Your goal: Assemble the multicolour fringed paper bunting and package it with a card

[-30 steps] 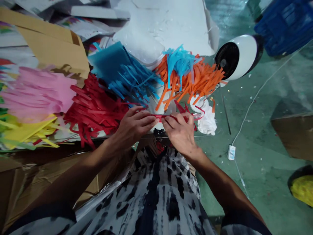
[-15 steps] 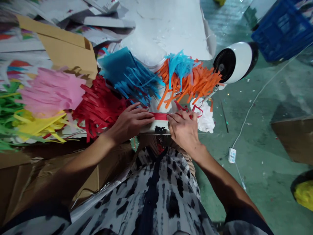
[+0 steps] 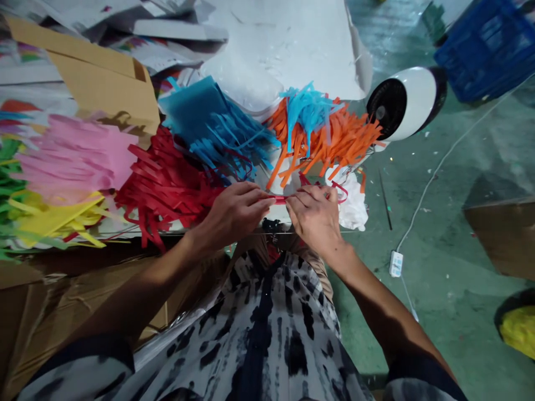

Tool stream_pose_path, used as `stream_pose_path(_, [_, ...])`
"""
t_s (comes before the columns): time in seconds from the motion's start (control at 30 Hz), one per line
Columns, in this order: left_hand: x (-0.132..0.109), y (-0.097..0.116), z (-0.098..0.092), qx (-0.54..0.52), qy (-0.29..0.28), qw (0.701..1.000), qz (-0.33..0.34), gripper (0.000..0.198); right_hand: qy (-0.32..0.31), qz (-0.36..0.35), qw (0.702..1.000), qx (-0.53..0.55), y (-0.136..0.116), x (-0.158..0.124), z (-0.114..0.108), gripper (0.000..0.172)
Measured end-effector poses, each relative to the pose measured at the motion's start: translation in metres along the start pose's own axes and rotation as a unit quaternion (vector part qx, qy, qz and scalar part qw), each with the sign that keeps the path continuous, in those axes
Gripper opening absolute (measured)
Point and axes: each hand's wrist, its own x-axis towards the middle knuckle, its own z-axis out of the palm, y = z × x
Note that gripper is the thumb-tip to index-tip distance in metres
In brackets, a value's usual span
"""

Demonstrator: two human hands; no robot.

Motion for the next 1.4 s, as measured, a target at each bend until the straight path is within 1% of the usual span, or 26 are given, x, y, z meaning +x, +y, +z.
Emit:
stream_pose_path(0.1, [0.005,-0.001,0.016,0.024,-0.017,1.0,-0.011,0.02,0.007,0.011,1.0,-0.004,-0.003,0.002,0.002,0.025])
stream_pose_path(0.17, [0.005,-0.002,0.018,0.033,-0.016,0.999,-0.012,0.019,-0.009,0.012,1.0,-0.007,-0.006,0.005,0.003,0.026])
stream_pose_path(0.23, [0.003,-0.003,0.015,0.029,-0.01,0.999,-0.012,0.018,-0.023,0.01,1.0,-0.003,-0.007,0.007,0.003,0.026])
stream_pose_path(0.3, [-0.002,-0.006,0.011,0.014,-0.008,1.0,-0.026,0.019,-0.029,0.018,0.999,0.007,-0.005,0.007,0.003,0.027])
stream_pose_path(0.43, [-0.011,-0.02,0.003,-0.016,-0.008,0.996,-0.091,0.024,-0.026,0.068,0.996,0.055,0.005,0.004,0.0,0.025])
stream_pose_path(0.57, [-0.012,-0.03,0.002,-0.02,-0.02,0.99,-0.139,0.028,-0.046,0.123,0.986,0.106,0.011,0.006,-0.004,0.019])
stream_pose_path(0.67, [-0.007,-0.029,0.001,-0.026,-0.029,0.986,-0.163,0.025,-0.067,0.161,0.98,0.1,0.012,0.013,-0.006,0.015])
stream_pose_path(0.73, [-0.004,-0.027,-0.001,-0.033,-0.036,0.983,-0.177,0.023,-0.088,0.175,0.976,0.095,0.011,0.018,-0.007,0.014])
stream_pose_path(0.83, [-0.001,-0.025,-0.005,-0.037,-0.052,0.98,-0.187,0.021,-0.116,0.175,0.975,0.073,0.009,0.024,-0.008,0.016])
stream_pose_path(0.9, [0.001,-0.024,-0.006,-0.031,-0.057,0.979,-0.191,0.019,-0.114,0.168,0.978,0.041,0.006,0.026,-0.009,0.016])
stream_pose_path(0.97, [0.002,-0.022,-0.006,-0.018,-0.041,0.982,-0.185,0.016,-0.09,0.151,0.984,0.002,0.001,0.023,-0.008,0.013])
stream_pose_path(1.0, [0.003,-0.02,-0.005,-0.012,-0.025,0.985,-0.168,0.017,-0.075,0.133,0.988,-0.013,-0.002,0.021,-0.007,0.011])
stream_pose_path(1.03, [0.003,-0.017,-0.003,-0.008,-0.009,0.99,-0.14,0.019,-0.059,0.107,0.992,-0.023,-0.006,0.018,-0.006,0.011])
stream_pose_path(1.1, [0.002,-0.012,0.002,-0.004,0.012,0.998,-0.065,0.022,-0.042,0.051,0.997,-0.029,-0.012,0.011,-0.004,0.017])
stream_pose_path(1.17, [-0.002,-0.009,0.007,0.007,0.017,1.0,-0.013,0.021,-0.042,0.023,0.999,-0.023,-0.016,0.004,-0.003,0.023])
stream_pose_path(1.2, [-0.005,-0.01,0.008,0.016,0.018,1.0,-0.008,0.021,-0.044,0.024,0.999,-0.021,-0.015,0.001,-0.002,0.025])
stream_pose_path(1.27, [-0.014,-0.015,0.007,0.033,0.024,0.999,-0.024,0.022,-0.045,0.036,0.998,-0.018,-0.011,-0.005,-0.003,0.028])
stream_pose_path(1.4, [-0.03,-0.028,-0.006,0.065,0.059,0.994,-0.058,0.019,-0.035,0.049,0.998,-0.025,-0.001,-0.008,-0.007,0.03])
